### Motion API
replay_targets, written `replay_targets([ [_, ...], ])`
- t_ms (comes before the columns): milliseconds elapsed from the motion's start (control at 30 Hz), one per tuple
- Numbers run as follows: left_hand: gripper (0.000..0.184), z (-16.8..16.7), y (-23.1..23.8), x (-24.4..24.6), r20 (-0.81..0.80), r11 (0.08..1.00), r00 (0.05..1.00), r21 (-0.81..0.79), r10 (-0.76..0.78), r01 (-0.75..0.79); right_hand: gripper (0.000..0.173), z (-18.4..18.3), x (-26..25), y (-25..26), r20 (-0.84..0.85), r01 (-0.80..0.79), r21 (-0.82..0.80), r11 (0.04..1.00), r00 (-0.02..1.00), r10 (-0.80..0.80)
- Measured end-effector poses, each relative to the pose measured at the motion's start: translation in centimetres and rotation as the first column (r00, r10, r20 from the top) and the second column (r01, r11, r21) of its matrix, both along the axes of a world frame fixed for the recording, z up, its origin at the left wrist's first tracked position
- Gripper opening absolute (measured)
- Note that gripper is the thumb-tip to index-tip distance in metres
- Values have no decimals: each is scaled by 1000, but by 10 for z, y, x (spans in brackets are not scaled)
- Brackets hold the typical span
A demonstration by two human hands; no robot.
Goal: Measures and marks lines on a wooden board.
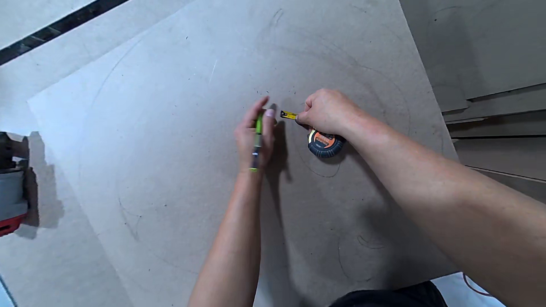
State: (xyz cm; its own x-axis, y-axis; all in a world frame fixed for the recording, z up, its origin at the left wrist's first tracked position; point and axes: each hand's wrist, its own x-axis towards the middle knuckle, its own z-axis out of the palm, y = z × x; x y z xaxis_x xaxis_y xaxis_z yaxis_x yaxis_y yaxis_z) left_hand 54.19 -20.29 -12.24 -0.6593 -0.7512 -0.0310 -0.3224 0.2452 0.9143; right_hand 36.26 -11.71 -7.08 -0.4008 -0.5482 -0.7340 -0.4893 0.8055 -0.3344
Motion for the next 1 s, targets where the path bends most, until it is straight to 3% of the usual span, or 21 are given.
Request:
replay_targets([
  [67, 39, 9, -7, 7, -74, 983, 997, 184, 10, 3, 37, -1, -1, 1, 2, -11, -4, 1000, 1000, 11],
  [200, 28, 16, -7, 7, 98, 982, 994, 172, 55, -71, 37, -1, 0, 1, -7, -20, -12, 1000, 1000, 20],
  [367, 8, 19, -2, -8, 131, 955, 980, 239, 150, -178, 36, -1, -1, 1, -6, -26, -11, 1000, 1000, 26],
  [567, 10, 17, -1, -20, 210, 970, 967, 162, 147, -183, 36, 1, 0, 2, -16, -25, -13, 1000, 1000, 25],
  [833, 12, 17, 4, -27, 291, 995, 952, -64, 95, -80, 37, 0, -1, 2, -16, -47, -16, 999, 999, 46],
  [1000, 15, 15, 1, -28, 282, 993, 952, -20, 119, -118, 37, 1, -2, 2, -6, -52, -16, 999, 999, 52],
])
